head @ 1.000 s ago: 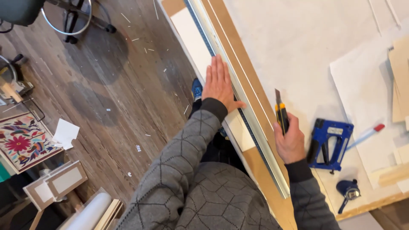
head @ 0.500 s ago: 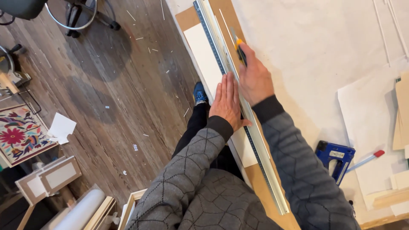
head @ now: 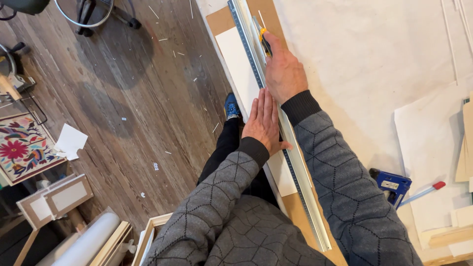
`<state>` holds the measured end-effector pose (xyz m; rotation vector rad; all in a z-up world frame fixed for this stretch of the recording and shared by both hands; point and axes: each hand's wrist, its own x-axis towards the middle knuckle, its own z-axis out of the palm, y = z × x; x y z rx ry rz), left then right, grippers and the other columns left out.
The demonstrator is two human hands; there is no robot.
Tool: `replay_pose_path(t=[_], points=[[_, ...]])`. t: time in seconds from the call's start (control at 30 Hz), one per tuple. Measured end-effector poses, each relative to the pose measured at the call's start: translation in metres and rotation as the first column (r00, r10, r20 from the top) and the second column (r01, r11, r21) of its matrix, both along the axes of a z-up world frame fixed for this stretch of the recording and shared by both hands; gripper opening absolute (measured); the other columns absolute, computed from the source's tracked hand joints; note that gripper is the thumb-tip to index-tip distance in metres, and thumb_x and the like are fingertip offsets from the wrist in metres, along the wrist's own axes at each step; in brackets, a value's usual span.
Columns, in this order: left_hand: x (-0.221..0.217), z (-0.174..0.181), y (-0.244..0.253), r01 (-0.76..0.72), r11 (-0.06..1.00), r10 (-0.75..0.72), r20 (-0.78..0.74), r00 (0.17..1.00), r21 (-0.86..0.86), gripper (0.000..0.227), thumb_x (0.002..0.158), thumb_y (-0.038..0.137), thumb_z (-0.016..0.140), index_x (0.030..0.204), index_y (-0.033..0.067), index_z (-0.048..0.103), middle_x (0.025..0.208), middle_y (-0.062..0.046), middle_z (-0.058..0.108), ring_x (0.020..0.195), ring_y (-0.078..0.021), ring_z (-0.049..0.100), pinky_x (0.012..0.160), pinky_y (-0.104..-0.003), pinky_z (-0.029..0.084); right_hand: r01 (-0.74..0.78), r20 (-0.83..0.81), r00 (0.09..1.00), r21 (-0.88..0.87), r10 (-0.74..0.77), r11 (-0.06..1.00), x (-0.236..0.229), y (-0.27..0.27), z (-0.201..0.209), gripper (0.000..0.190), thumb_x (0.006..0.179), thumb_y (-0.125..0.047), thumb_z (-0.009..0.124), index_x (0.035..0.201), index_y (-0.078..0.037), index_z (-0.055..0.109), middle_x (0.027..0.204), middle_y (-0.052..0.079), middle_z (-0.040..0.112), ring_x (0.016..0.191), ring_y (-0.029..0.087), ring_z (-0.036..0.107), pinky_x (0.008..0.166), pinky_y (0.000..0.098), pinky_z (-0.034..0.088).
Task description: Cutting a white material using a utility knife and a metal ruler on a workshop table.
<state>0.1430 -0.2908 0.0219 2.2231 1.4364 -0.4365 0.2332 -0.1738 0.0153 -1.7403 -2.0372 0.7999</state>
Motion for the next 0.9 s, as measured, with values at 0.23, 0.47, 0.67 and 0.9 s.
replay_pose_path(t=[0.23,0.47,0.67,0.9], points=[[0.001,-0.001,0.001,-0.014,1.000,0.015,0.023,1.000,-0.007,0.146,0.065,0.090,0.060,0.153,-0.0186,0.019,0.163,-0.037,0.008,0.155,-0.0460,0.000,0.125,-0.051,0.005,-0.005,0.044,0.999,-0.033,0.007,0.999,0.000,0.001,0.000,0.052,0.102,-0.011,0.059,0.150,-0.014,0.041,0.108,0.024,0.071,0.094,0.046,0.069,0.082,0.0554,0.055],[0.000,-0.004,0.001,-0.028,0.999,0.029,0.046,0.999,-0.024,0.146,0.065,0.090,0.062,0.152,-0.0198,0.020,0.163,-0.038,0.010,0.156,-0.0460,0.000,0.126,-0.051,0.005,-0.019,0.109,0.994,-0.094,0.029,0.995,-0.004,0.004,-0.001,0.051,0.103,-0.014,0.056,0.150,-0.016,0.039,0.108,0.025,0.069,0.089,0.046,0.070,0.077,0.0547,0.056],[-0.001,-0.006,0.001,-0.043,0.999,0.044,0.071,0.997,-0.010,0.147,0.064,0.090,0.063,0.153,-0.0192,0.018,0.163,-0.037,0.008,0.155,-0.0452,-0.002,0.126,-0.050,0.004,-0.018,0.155,0.987,-0.171,0.045,0.985,-0.005,0.010,0.000,0.049,0.105,-0.016,0.055,0.150,-0.018,0.036,0.105,0.024,0.069,0.089,0.044,0.071,0.076,0.0544,0.057],[-0.001,-0.004,0.000,-0.064,0.996,0.069,0.090,0.994,-0.054,0.148,0.064,0.088,0.065,0.154,-0.0183,0.014,0.164,-0.035,0.005,0.155,-0.0433,-0.004,0.127,-0.049,0.003,-0.062,0.124,0.990,-0.094,0.074,0.994,0.001,0.004,-0.009,0.050,0.105,-0.015,0.056,0.151,-0.019,0.035,0.101,0.025,0.068,0.086,0.046,0.071,0.074,0.0549,0.057]])
